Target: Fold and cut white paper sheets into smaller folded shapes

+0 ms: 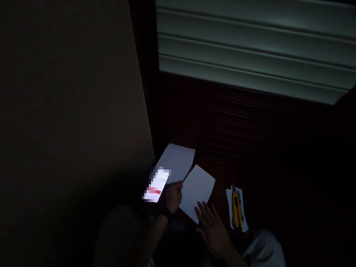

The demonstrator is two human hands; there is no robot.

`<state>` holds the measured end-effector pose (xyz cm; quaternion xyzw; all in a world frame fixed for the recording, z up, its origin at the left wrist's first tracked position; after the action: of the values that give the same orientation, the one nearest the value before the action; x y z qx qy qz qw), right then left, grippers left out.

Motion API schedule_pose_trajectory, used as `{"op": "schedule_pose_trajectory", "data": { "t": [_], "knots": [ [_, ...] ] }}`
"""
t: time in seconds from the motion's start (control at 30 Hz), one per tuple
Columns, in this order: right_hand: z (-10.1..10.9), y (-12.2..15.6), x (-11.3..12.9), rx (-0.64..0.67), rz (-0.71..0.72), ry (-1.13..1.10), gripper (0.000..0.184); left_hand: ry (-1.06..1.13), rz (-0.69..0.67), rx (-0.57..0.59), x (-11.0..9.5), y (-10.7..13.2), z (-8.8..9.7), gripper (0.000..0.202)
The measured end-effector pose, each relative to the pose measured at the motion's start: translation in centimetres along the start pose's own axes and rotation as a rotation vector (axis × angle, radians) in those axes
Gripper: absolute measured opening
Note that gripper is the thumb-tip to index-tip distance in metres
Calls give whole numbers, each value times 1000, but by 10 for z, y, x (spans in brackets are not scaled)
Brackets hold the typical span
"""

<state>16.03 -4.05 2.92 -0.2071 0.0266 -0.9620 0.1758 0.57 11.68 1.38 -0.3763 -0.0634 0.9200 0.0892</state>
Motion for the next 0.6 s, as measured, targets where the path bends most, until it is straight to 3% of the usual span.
{"op": "schedule_pose_trajectory", "data": {
  "t": [0.17, 0.33, 0.6],
  "knots": [
    [2, 3, 5, 34, 20, 36, 63, 11, -87, 52, -8, -8, 1, 28],
    [-4, 4, 0, -50, -45, 52, 63, 8, -117, 77, -7, -12, 1, 28],
    [1, -10, -49, -185, -166, 13, 51, 0, -103, 83, 4, -9, -6, 30]
  ]
}}
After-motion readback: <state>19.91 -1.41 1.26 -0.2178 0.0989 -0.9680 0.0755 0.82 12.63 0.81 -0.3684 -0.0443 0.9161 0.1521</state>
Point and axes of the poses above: each hand's wrist, its own y-axis away from the middle knuckle, its own z-axis out of the back of the hand, x = y × z, the point moved 4 cm from there along -y, towards the middle knuckle, and after that the axes turned 11 degrees about -y, right-handed, at the moved point
